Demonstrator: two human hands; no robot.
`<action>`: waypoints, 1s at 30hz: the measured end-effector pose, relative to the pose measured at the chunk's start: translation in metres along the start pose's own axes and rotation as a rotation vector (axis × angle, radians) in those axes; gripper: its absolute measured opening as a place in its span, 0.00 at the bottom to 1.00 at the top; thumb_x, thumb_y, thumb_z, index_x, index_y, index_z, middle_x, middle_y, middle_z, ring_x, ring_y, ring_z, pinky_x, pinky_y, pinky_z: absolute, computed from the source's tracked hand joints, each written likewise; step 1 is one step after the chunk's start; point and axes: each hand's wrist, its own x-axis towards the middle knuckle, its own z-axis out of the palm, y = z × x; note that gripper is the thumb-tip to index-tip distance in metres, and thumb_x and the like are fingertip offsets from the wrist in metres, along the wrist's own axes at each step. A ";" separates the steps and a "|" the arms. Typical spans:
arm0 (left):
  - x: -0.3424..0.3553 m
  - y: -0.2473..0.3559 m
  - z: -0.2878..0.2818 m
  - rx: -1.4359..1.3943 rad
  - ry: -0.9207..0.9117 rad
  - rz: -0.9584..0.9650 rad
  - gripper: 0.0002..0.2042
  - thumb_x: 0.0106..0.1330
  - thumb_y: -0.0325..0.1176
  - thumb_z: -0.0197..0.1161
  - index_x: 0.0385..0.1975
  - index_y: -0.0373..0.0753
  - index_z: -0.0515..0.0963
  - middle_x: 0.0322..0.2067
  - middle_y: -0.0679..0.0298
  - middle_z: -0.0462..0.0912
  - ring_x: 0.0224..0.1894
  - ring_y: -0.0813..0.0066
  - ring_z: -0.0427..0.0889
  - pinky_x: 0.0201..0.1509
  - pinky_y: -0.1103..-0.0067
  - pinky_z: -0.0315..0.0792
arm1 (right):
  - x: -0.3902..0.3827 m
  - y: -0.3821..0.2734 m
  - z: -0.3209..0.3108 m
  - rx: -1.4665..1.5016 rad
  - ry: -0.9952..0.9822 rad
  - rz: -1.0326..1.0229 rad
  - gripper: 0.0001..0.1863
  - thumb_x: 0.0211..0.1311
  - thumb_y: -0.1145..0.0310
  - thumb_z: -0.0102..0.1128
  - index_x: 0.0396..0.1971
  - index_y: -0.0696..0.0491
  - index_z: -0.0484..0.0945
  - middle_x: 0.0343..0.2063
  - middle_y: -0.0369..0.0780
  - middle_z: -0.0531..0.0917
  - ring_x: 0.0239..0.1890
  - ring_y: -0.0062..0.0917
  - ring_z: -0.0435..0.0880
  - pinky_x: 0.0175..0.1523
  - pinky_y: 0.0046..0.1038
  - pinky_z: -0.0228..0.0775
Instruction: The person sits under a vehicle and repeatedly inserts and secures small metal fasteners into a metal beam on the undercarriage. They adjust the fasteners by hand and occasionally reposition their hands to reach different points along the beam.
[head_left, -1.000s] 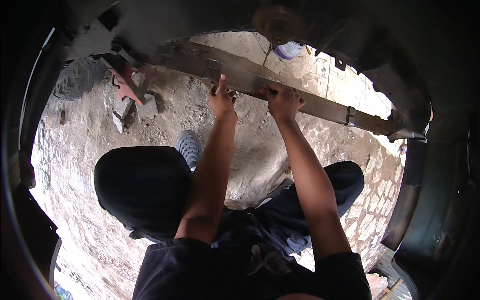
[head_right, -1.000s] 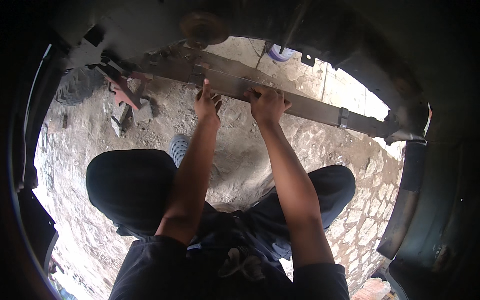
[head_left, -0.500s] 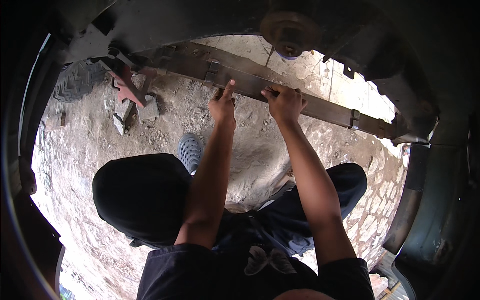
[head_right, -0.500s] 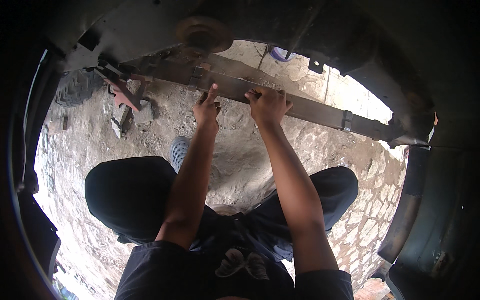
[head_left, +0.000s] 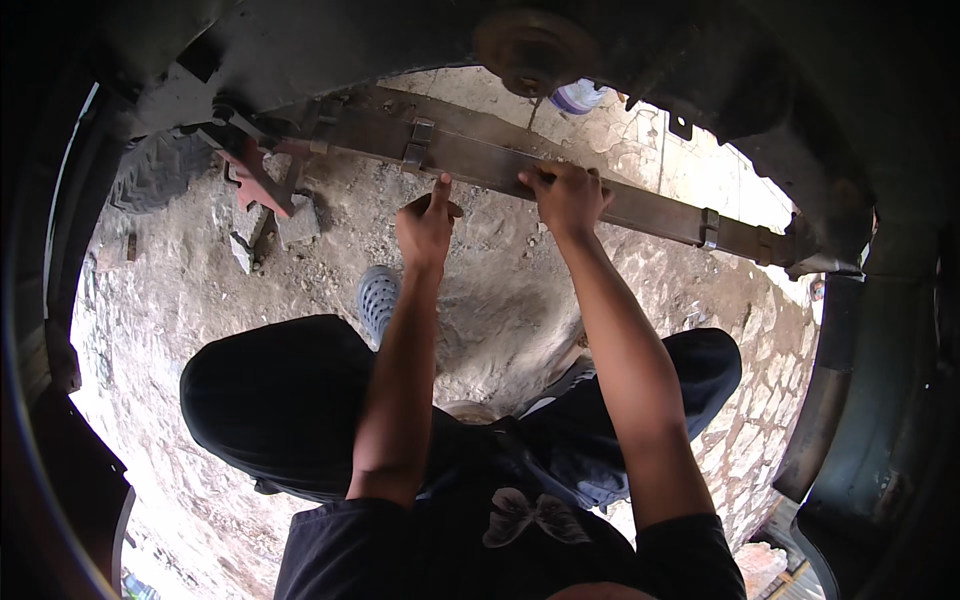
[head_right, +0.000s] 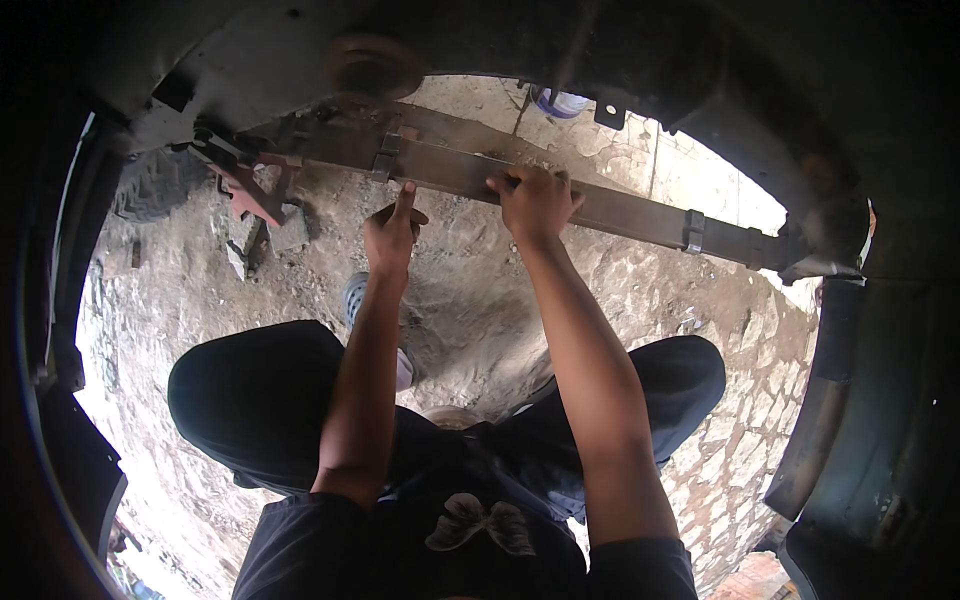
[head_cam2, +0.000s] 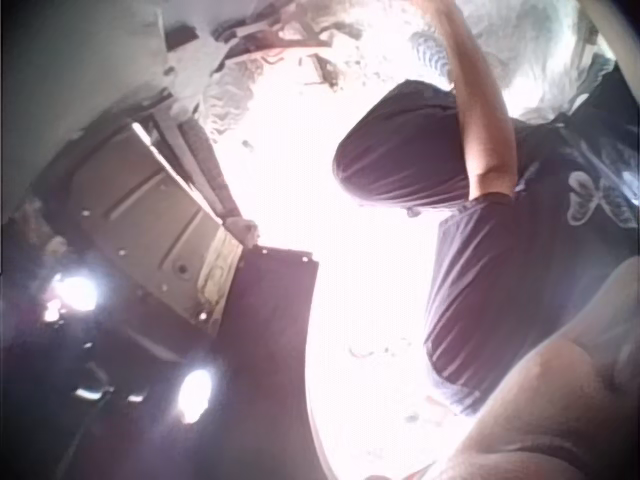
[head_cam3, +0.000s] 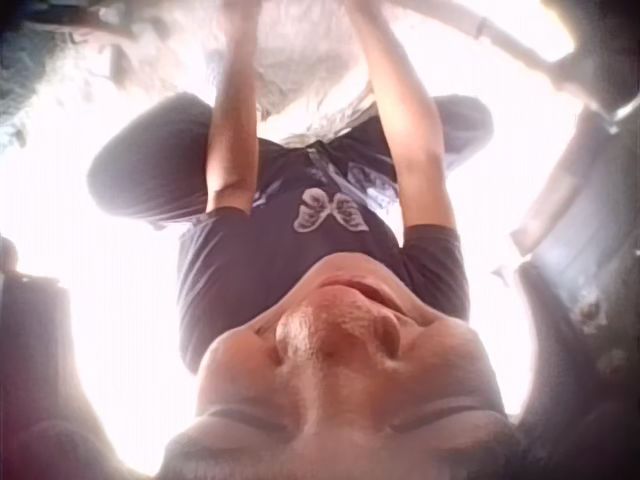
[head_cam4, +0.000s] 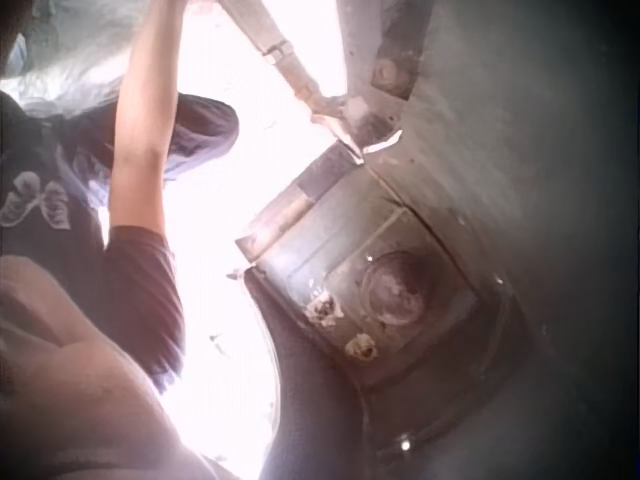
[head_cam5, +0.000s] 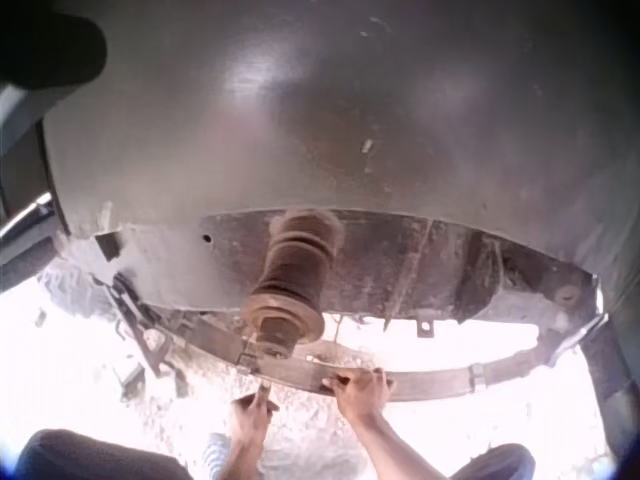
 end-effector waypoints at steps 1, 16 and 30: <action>-0.003 0.007 -0.005 0.062 0.007 0.112 0.33 0.68 0.67 0.62 0.24 0.39 0.90 0.22 0.59 0.87 0.27 0.63 0.85 0.39 0.69 0.76 | 0.006 -0.003 0.006 -0.020 0.032 -0.020 0.17 0.55 0.41 0.76 0.40 0.33 0.92 0.40 0.31 0.92 0.56 0.32 0.82 0.65 0.50 0.57; 0.054 0.011 -0.056 -0.156 -0.101 -0.127 0.30 0.67 0.62 0.70 0.29 0.32 0.85 0.14 0.74 0.68 0.15 0.84 0.60 0.18 0.80 0.57 | 0.003 -0.015 0.014 0.108 0.019 -0.020 0.16 0.59 0.43 0.73 0.42 0.34 0.92 0.40 0.34 0.92 0.57 0.35 0.82 0.64 0.51 0.58; 0.055 -0.009 -0.037 -0.410 0.007 -0.113 0.27 0.64 0.57 0.76 0.29 0.31 0.85 0.16 0.73 0.70 0.15 0.84 0.64 0.18 0.78 0.55 | -0.007 -0.024 0.022 0.038 0.022 -0.032 0.18 0.59 0.41 0.72 0.43 0.34 0.92 0.42 0.35 0.91 0.59 0.38 0.82 0.65 0.53 0.60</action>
